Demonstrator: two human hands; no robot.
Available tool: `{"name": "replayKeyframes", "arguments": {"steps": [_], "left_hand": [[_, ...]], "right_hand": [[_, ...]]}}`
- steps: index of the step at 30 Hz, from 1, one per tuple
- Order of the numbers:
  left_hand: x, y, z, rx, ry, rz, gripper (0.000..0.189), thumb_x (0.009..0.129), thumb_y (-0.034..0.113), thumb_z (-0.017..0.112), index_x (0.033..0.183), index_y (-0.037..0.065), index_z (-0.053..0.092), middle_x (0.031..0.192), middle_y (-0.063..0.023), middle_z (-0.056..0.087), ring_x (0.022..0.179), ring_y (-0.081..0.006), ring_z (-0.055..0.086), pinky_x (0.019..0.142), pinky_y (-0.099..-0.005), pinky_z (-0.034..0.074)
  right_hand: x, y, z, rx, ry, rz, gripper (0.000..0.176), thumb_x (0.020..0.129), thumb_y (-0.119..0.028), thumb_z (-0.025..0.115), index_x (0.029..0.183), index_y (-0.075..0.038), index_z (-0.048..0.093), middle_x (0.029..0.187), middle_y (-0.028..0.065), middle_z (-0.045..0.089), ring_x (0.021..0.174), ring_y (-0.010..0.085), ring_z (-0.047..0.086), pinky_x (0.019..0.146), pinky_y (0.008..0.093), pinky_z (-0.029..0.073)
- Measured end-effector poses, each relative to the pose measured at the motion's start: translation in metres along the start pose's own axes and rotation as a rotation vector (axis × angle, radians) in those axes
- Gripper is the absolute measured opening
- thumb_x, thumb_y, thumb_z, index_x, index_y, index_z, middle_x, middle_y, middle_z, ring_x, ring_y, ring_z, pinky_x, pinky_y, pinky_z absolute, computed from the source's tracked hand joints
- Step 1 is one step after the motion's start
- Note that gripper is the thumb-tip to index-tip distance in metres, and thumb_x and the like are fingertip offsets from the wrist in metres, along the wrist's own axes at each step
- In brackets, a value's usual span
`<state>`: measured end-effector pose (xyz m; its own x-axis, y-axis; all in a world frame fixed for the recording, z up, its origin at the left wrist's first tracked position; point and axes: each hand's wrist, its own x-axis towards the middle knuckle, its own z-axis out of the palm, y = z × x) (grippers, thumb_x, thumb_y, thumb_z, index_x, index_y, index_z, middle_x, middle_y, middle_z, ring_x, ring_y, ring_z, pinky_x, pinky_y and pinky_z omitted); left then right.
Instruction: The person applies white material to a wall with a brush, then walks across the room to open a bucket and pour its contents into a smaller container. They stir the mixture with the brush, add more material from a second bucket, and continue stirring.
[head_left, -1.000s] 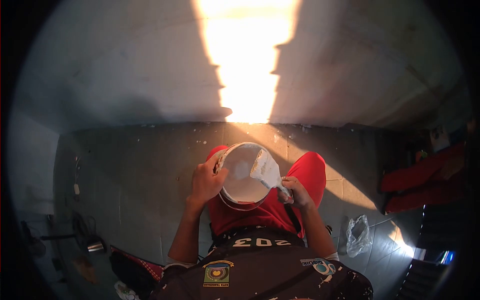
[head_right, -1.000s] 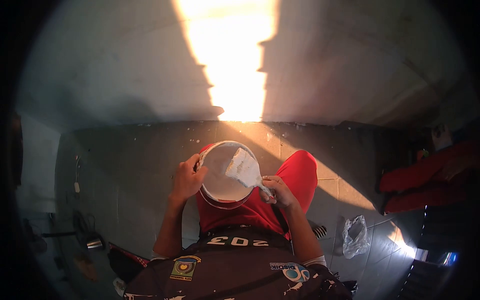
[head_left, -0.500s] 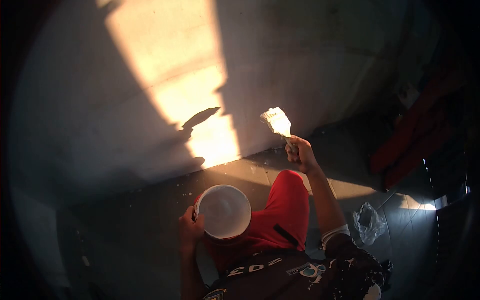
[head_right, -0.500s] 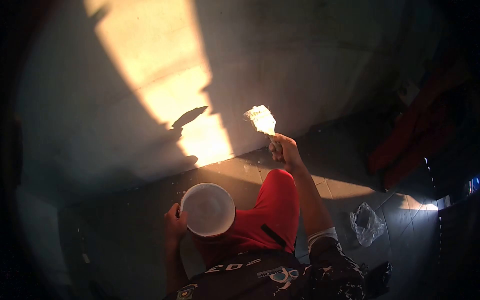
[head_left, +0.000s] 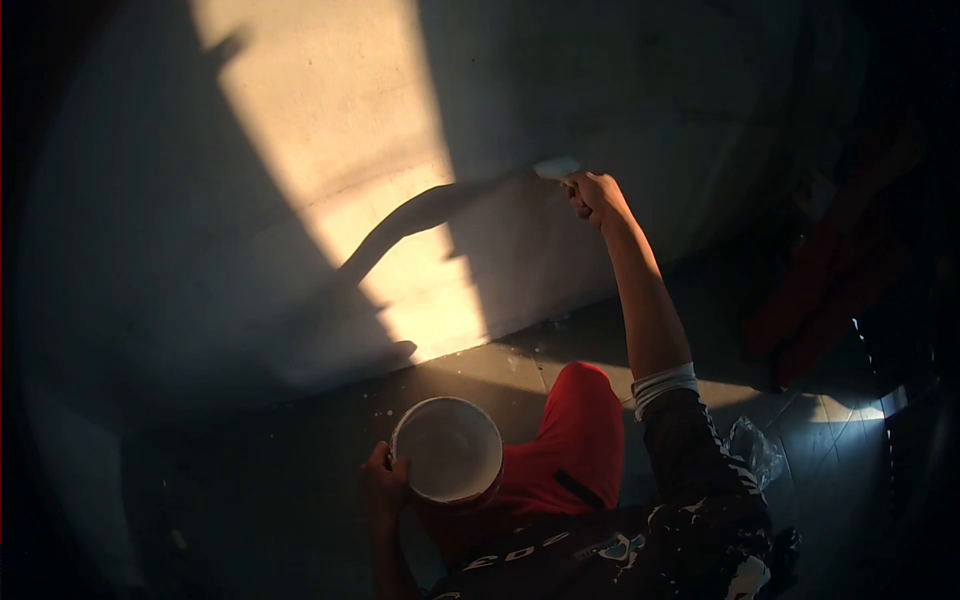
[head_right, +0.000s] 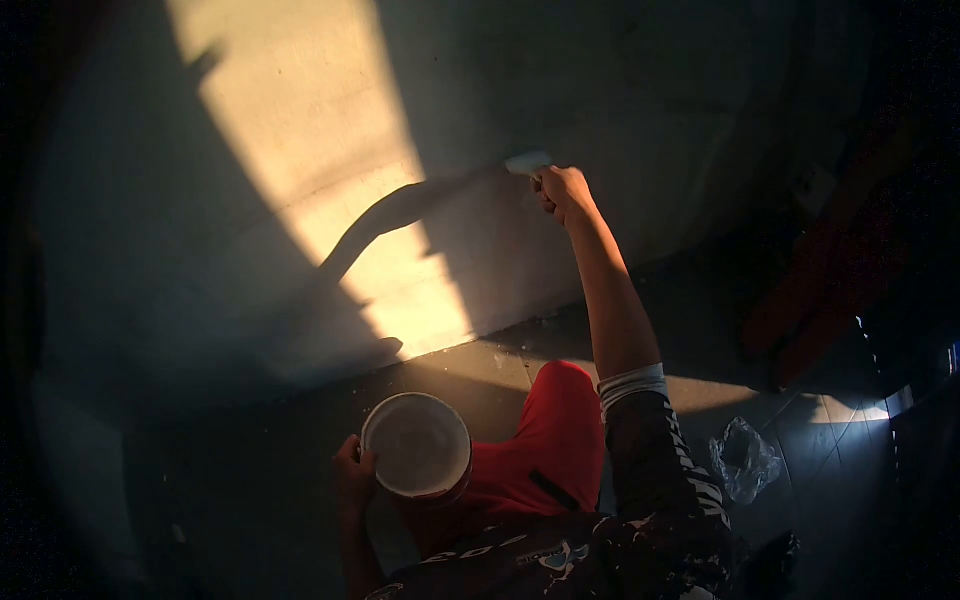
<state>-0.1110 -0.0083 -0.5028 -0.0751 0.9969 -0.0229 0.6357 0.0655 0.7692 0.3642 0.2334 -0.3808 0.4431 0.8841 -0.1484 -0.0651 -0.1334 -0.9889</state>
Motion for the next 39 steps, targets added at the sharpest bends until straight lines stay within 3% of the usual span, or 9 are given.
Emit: {"name": "replayKeyframes", "arguments": {"steps": [4, 9, 17, 19, 22, 26, 32, 36, 39], "left_hand": [[-0.001, 0.006, 0.000, 0.018, 0.031, 0.012, 0.019, 0.077, 0.015, 0.059, 0.078, -0.001, 0.051, 0.060, -0.0054, 0.044, 0.059, -0.0083, 0.042, 0.051, -0.0310, 0.034], [0.002, 0.011, -0.001, 0.052, -0.008, -0.006, 0.019, 0.076, 0.016, 0.060, 0.078, -0.001, 0.052, 0.060, -0.0068, 0.047, 0.058, -0.0097, 0.044, 0.051, -0.0319, 0.036], [-0.003, 0.015, -0.004, 0.085, -0.001, -0.016, 0.020, 0.077, 0.017, 0.062, 0.081, -0.001, 0.054, 0.062, -0.0111, 0.049, 0.059, -0.0121, 0.045, 0.054, -0.0338, 0.038], [0.000, -0.004, -0.001, 0.127, 0.038, 0.049, 0.023, 0.078, 0.019, 0.062, 0.088, -0.001, 0.057, 0.071, -0.0205, 0.059, 0.062, -0.0289, 0.061, 0.059, -0.0397, 0.045], [-0.003, 0.004, -0.007, 0.061, 0.002, 0.030, 0.025, 0.079, 0.020, 0.063, 0.090, -0.001, 0.058, 0.072, -0.0213, 0.059, 0.063, -0.0267, 0.060, 0.060, -0.0396, 0.046], [-0.005, 0.006, -0.008, 0.098, 0.011, -0.019, 0.025, 0.079, 0.019, 0.062, 0.091, -0.002, 0.058, 0.071, -0.0210, 0.058, 0.062, -0.0245, 0.059, 0.059, -0.0394, 0.046], [-0.005, 0.007, -0.003, -0.008, 0.007, -0.069, 0.024, 0.077, 0.019, 0.058, 0.087, -0.003, 0.056, 0.071, -0.0224, 0.058, 0.060, -0.0263, 0.057, 0.058, -0.0408, 0.044], [-0.001, 0.012, -0.002, 0.018, 0.038, -0.022, 0.021, 0.077, 0.017, 0.057, 0.080, -0.003, 0.053, 0.064, -0.0196, 0.053, 0.055, -0.0236, 0.051, 0.054, -0.0401, 0.041], [-0.001, 0.003, 0.001, 0.024, 0.056, -0.027, 0.020, 0.077, 0.016, 0.058, 0.077, -0.002, 0.051, 0.060, -0.0178, 0.049, 0.053, -0.0215, 0.047, 0.052, -0.0391, 0.038]], "right_hand": [[-0.026, -0.079, 0.002, -0.043, 0.025, -0.161, 0.020, 0.087, -0.019, 0.055, 0.071, -0.007, 0.058, 0.056, -0.0025, 0.047, 0.042, 0.0037, 0.032, 0.037, 0.0234, 0.019], [-0.064, -0.109, 0.002, 0.169, -0.011, -0.355, 0.023, 0.093, -0.020, 0.053, 0.089, -0.001, 0.065, 0.063, 0.0005, 0.053, 0.044, 0.0043, 0.038, 0.040, 0.0229, 0.026], [-0.042, 0.087, -0.011, 0.041, 0.097, 0.008, 0.022, 0.090, -0.024, 0.058, 0.083, -0.004, 0.065, 0.058, 0.0001, 0.048, 0.042, 0.0067, 0.033, 0.039, 0.0254, 0.024], [-0.011, 0.145, -0.013, -0.062, 0.091, 0.180, 0.022, 0.089, -0.022, 0.060, 0.081, -0.003, 0.064, 0.059, 0.0016, 0.049, 0.041, 0.0078, 0.033, 0.038, 0.0269, 0.023], [-0.004, 0.146, -0.008, -0.004, 0.029, 0.166, 0.022, 0.089, -0.020, 0.060, 0.077, -0.002, 0.062, 0.059, 0.0029, 0.050, 0.041, 0.0083, 0.032, 0.038, 0.0278, 0.022], [-0.006, 0.015, -0.009, -0.223, 0.113, 0.047, 0.022, 0.088, -0.012, 0.058, 0.068, -0.001, 0.057, 0.054, 0.0026, 0.047, 0.039, 0.0098, 0.032, 0.039, 0.0324, 0.022], [-0.042, -0.121, -0.021, 0.112, -0.031, -0.351, 0.024, 0.090, -0.021, 0.058, 0.081, 0.001, 0.065, 0.060, 0.0018, 0.053, 0.039, 0.0073, 0.035, 0.037, 0.0279, 0.024], [-0.043, -0.106, -0.020, 0.202, -0.101, -0.488, 0.027, 0.091, -0.026, 0.058, 0.086, 0.000, 0.065, 0.061, 0.0026, 0.054, 0.039, 0.0084, 0.037, 0.037, 0.0278, 0.026], [-0.019, -0.032, -0.004, 0.160, 0.018, -0.259, 0.029, 0.091, -0.028, 0.058, 0.083, -0.001, 0.063, 0.060, 0.0028, 0.053, 0.038, 0.0098, 0.037, 0.036, 0.0291, 0.026]]}}
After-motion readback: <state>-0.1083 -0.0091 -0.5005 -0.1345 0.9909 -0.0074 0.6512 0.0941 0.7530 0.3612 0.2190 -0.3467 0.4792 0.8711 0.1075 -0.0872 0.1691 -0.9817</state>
